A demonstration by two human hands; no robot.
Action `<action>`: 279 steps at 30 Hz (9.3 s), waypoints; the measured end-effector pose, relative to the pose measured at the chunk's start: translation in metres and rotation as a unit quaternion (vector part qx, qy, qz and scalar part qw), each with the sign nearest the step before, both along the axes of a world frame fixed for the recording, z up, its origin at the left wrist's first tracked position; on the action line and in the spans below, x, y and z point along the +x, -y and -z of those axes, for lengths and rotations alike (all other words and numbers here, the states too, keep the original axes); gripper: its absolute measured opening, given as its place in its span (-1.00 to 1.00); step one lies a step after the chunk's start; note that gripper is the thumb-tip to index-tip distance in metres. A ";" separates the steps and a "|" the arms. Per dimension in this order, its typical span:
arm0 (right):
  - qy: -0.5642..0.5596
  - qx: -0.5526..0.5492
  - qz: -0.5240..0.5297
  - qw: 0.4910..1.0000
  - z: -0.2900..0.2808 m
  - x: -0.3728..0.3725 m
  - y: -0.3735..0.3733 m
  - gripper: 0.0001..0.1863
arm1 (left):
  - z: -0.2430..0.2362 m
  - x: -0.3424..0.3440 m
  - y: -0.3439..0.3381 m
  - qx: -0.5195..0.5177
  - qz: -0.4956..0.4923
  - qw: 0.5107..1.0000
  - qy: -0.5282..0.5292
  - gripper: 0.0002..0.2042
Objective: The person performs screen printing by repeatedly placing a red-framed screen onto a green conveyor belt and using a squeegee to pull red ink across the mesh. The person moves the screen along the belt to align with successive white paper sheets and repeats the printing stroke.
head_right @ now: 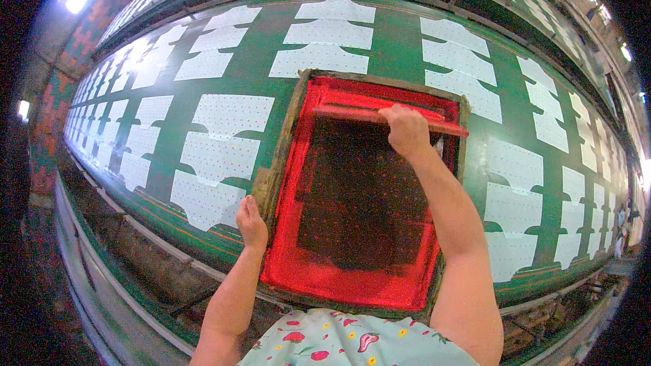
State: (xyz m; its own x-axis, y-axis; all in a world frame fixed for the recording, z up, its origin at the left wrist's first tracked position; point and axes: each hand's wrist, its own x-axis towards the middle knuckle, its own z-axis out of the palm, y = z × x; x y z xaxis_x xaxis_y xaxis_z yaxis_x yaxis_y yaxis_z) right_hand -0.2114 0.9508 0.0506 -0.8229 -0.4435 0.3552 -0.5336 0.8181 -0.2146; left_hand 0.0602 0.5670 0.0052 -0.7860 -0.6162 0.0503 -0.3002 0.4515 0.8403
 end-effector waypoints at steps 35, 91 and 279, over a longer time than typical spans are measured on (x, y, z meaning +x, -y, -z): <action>-0.017 0.120 -0.567 0.815 -0.012 0.096 0.186 -0.89 | 0.003 0.000 0.002 0.060 0.020 0.997 -0.051 -0.41; 0.184 0.093 0.037 0.978 -0.060 0.432 0.066 -0.65 | 0.002 0.000 0.008 -0.060 0.050 0.997 -0.006 -0.32; -0.051 0.036 0.058 0.996 0.015 -0.005 -0.521 -0.58 | -0.009 0.045 -0.545 0.081 0.049 0.995 -0.014 -0.43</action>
